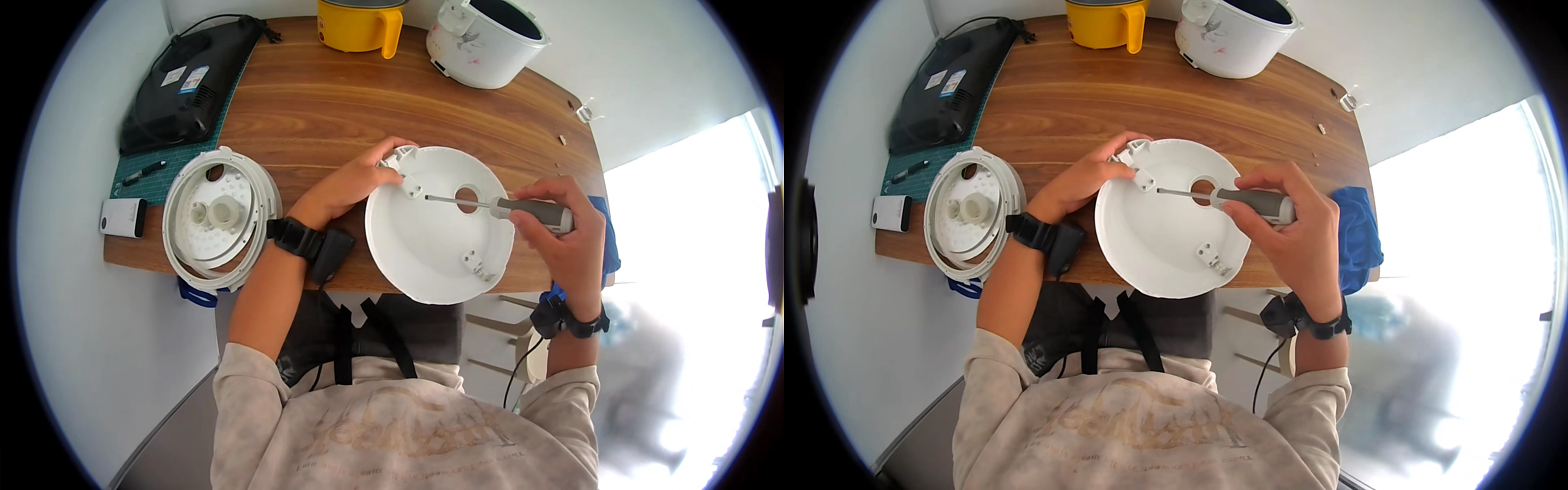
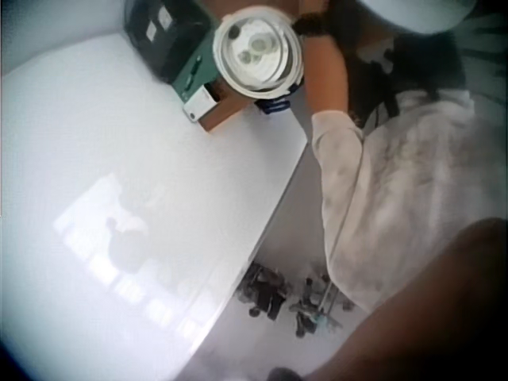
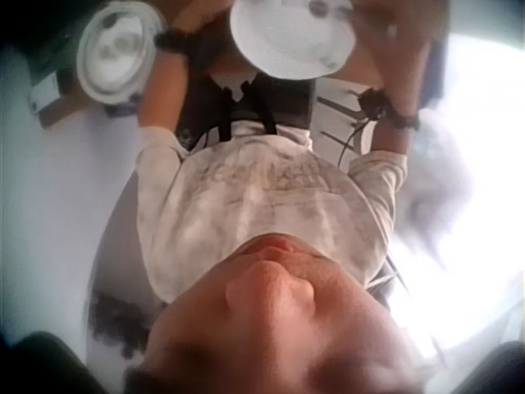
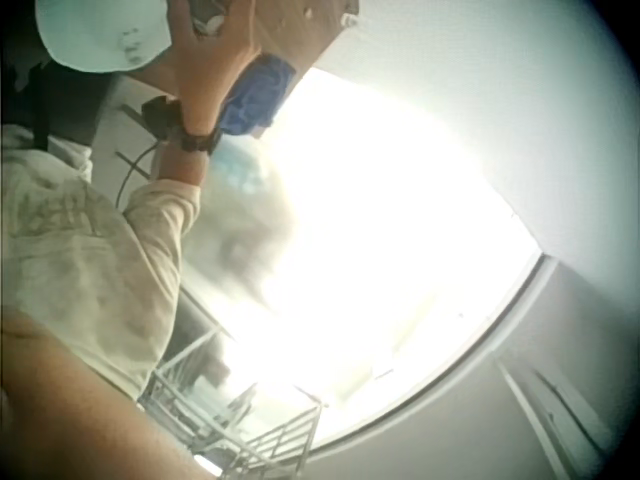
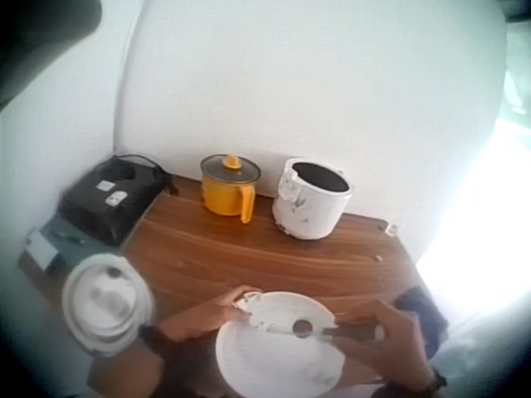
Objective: The person assembles a white rice cooker by hand, using a screwdriver to secure screws on the lid and body. They attach the inner lid, seal ring, and outer lid, then place the lid onto the cooker body and tighten the screws.
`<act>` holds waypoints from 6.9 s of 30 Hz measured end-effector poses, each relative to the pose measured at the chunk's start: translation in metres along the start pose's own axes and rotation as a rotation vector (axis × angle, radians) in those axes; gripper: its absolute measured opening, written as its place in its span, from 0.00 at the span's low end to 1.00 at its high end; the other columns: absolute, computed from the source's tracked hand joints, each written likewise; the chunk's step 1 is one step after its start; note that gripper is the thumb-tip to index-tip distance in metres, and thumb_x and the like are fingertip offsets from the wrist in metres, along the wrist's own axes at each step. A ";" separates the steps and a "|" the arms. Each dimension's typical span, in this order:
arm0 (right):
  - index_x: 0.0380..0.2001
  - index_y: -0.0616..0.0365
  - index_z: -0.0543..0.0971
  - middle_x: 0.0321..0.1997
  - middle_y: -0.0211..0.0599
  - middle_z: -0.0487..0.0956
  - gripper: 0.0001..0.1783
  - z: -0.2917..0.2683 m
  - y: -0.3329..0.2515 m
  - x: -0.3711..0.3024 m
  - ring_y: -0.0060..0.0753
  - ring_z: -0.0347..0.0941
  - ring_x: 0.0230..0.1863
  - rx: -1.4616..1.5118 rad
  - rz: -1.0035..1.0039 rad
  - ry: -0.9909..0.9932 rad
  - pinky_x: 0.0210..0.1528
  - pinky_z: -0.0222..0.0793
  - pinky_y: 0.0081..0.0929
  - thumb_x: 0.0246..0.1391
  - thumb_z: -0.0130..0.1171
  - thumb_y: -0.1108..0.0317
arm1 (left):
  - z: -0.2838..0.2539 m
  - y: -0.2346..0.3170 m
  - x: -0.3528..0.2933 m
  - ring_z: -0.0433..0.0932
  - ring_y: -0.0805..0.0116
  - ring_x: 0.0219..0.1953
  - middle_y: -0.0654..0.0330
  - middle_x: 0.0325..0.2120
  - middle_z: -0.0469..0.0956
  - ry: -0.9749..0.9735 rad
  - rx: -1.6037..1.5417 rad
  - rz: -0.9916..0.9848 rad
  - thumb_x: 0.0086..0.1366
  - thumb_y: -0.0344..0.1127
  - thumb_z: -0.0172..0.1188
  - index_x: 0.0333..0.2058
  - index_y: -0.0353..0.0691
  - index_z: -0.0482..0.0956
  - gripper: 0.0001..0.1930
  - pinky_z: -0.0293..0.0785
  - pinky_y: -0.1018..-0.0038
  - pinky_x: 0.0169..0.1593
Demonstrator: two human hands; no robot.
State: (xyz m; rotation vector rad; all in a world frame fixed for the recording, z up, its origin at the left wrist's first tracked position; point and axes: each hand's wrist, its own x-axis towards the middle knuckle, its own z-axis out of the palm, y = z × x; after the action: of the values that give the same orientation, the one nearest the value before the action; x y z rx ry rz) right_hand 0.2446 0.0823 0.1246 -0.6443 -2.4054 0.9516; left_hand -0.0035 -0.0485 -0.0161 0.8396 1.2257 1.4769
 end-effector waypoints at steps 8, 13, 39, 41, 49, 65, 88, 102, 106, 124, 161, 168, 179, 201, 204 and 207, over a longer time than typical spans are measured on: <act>0.35 0.61 0.80 0.30 0.31 0.84 0.08 0.021 -0.010 0.006 0.17 0.77 0.27 -0.035 -0.128 0.127 0.30 0.71 0.17 0.57 0.70 0.71 | 0.005 -0.008 0.005 0.77 0.67 0.48 0.56 0.48 0.77 0.092 -0.011 0.043 0.61 0.28 0.52 0.57 0.38 0.73 0.24 0.75 0.71 0.52; 0.32 0.61 0.80 0.26 0.31 0.82 0.06 0.028 -0.017 0.007 0.16 0.75 0.22 -0.009 -0.085 0.058 0.25 0.69 0.17 0.58 0.69 0.73 | 0.006 -0.010 0.007 0.77 0.69 0.46 0.57 0.47 0.77 0.118 0.051 0.074 0.62 0.30 0.52 0.56 0.38 0.73 0.22 0.75 0.73 0.49; 0.29 0.60 0.75 0.23 0.38 0.83 0.16 0.032 -0.055 0.037 0.32 0.77 0.22 -0.512 -0.301 -0.147 0.28 0.71 0.26 0.55 0.73 0.63 | 0.012 -0.008 0.004 0.78 0.65 0.45 0.54 0.44 0.79 0.190 0.078 0.052 0.59 0.28 0.57 0.54 0.35 0.74 0.22 0.75 0.69 0.49; 0.28 0.60 0.75 0.23 0.37 0.82 0.16 0.034 -0.055 0.041 0.34 0.78 0.22 -0.505 -0.368 -0.147 0.28 0.72 0.28 0.55 0.72 0.64 | 0.011 -0.009 0.004 0.78 0.65 0.45 0.54 0.44 0.79 0.192 0.106 0.062 0.58 0.28 0.59 0.53 0.36 0.74 0.22 0.75 0.69 0.48; 0.31 0.60 0.74 0.24 0.38 0.81 0.14 0.035 -0.053 0.050 0.35 0.78 0.24 -0.422 -0.422 -0.202 0.31 0.73 0.28 0.52 0.71 0.70 | 0.009 -0.013 0.005 0.77 0.68 0.46 0.57 0.44 0.78 0.209 0.202 0.046 0.59 0.28 0.59 0.53 0.38 0.74 0.21 0.75 0.71 0.49; 0.30 0.59 0.75 0.22 0.35 0.76 0.14 0.028 -0.054 0.091 0.29 0.70 0.24 -0.555 -0.328 -0.351 0.31 0.68 0.26 0.56 0.70 0.63 | 0.008 -0.018 0.008 0.75 0.68 0.48 0.58 0.45 0.77 0.191 0.267 0.107 0.71 0.36 0.53 0.53 0.39 0.74 0.15 0.72 0.69 0.53; 0.36 0.58 0.76 0.31 0.36 0.79 0.11 0.008 -0.040 0.095 0.33 0.75 0.29 -0.548 -0.501 -0.547 0.35 0.71 0.28 0.56 0.69 0.69 | 0.002 -0.024 0.012 0.75 0.69 0.47 0.59 0.45 0.77 0.163 0.347 0.122 0.73 0.36 0.52 0.54 0.39 0.75 0.15 0.72 0.70 0.53; 0.40 0.56 0.80 0.32 0.32 0.82 0.10 -0.035 0.008 0.040 0.26 0.79 0.32 -0.241 -0.012 -0.135 0.35 0.71 0.23 0.57 0.68 0.67 | 0.007 -0.007 0.007 0.79 0.71 0.46 0.57 0.48 0.78 0.123 0.125 -0.040 0.71 0.39 0.54 0.57 0.35 0.74 0.20 0.76 0.73 0.49; 0.39 0.60 0.78 0.35 0.32 0.80 0.09 -0.060 0.059 0.011 0.24 0.79 0.35 0.142 0.269 0.156 0.37 0.73 0.22 0.59 0.65 0.69 | 0.016 -0.004 0.006 0.80 0.69 0.45 0.55 0.45 0.81 0.204 0.053 -0.062 0.70 0.39 0.55 0.57 0.32 0.74 0.22 0.76 0.72 0.49; 0.36 0.63 0.75 0.38 0.38 0.78 0.12 0.024 0.187 -0.066 0.31 0.78 0.41 -0.101 0.058 0.429 0.49 0.75 0.28 0.53 0.70 0.77 | 0.000 -0.021 0.011 0.78 0.73 0.45 0.61 0.46 0.81 0.138 0.000 -0.019 0.79 0.47 0.44 0.53 0.36 0.78 0.22 0.73 0.73 0.51; 0.42 0.60 0.77 0.46 0.44 0.77 0.13 0.031 0.169 -0.065 0.51 0.76 0.47 -0.301 -0.047 0.391 0.51 0.73 0.38 0.52 0.64 0.78 | -0.070 0.108 -0.190 0.74 0.67 0.61 0.56 0.58 0.76 0.861 0.002 0.233 0.76 0.42 0.53 0.65 0.36 0.69 0.25 0.70 0.66 0.64; 0.42 0.60 0.77 0.45 0.44 0.77 0.12 0.032 0.169 -0.066 0.51 0.76 0.47 -0.312 -0.024 0.396 0.51 0.72 0.38 0.54 0.63 0.77 | -0.110 0.085 -0.253 0.74 0.64 0.62 0.54 0.59 0.76 1.094 -0.092 0.186 0.74 0.41 0.58 0.61 0.32 0.71 0.24 0.72 0.66 0.64; 0.43 0.60 0.77 0.45 0.44 0.77 0.12 0.031 0.170 -0.065 0.52 0.75 0.47 -0.283 -0.031 0.393 0.51 0.71 0.38 0.54 0.62 0.78 | -0.166 0.073 -0.207 0.73 0.59 0.63 0.49 0.61 0.74 0.915 -0.197 0.206 0.75 0.37 0.54 0.62 0.28 0.69 0.22 0.72 0.62 0.67; 0.42 0.60 0.76 0.47 0.45 0.76 0.12 0.031 0.168 -0.067 0.53 0.75 0.48 -0.290 0.008 0.383 0.50 0.72 0.40 0.55 0.63 0.77 | -0.178 0.055 -0.138 0.75 0.57 0.61 0.49 0.58 0.74 0.887 -0.177 0.122 0.77 0.35 0.50 0.61 0.33 0.68 0.18 0.73 0.56 0.66; 0.43 0.59 0.77 0.47 0.45 0.77 0.12 0.029 0.169 -0.067 0.54 0.75 0.48 -0.299 0.012 0.377 0.50 0.72 0.40 0.55 0.62 0.77 | -0.181 0.054 -0.137 0.75 0.60 0.60 0.52 0.58 0.75 0.869 -0.115 0.109 0.77 0.37 0.53 0.61 0.35 0.70 0.19 0.73 0.61 0.65; 0.44 0.59 0.77 0.48 0.45 0.77 0.12 0.028 0.166 -0.067 0.54 0.76 0.48 -0.289 0.016 0.381 0.49 0.73 0.41 0.55 0.62 0.76 | -0.177 0.064 -0.132 0.75 0.61 0.60 0.52 0.58 0.76 0.830 -0.013 0.054 0.76 0.37 0.55 0.61 0.34 0.69 0.20 0.74 0.61 0.64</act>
State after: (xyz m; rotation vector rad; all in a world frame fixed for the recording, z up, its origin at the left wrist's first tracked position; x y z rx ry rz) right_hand 0.3212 0.1374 -0.0296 -0.8632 -2.2065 0.4365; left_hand -0.1509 -0.2227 0.0133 0.2227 1.7855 1.9571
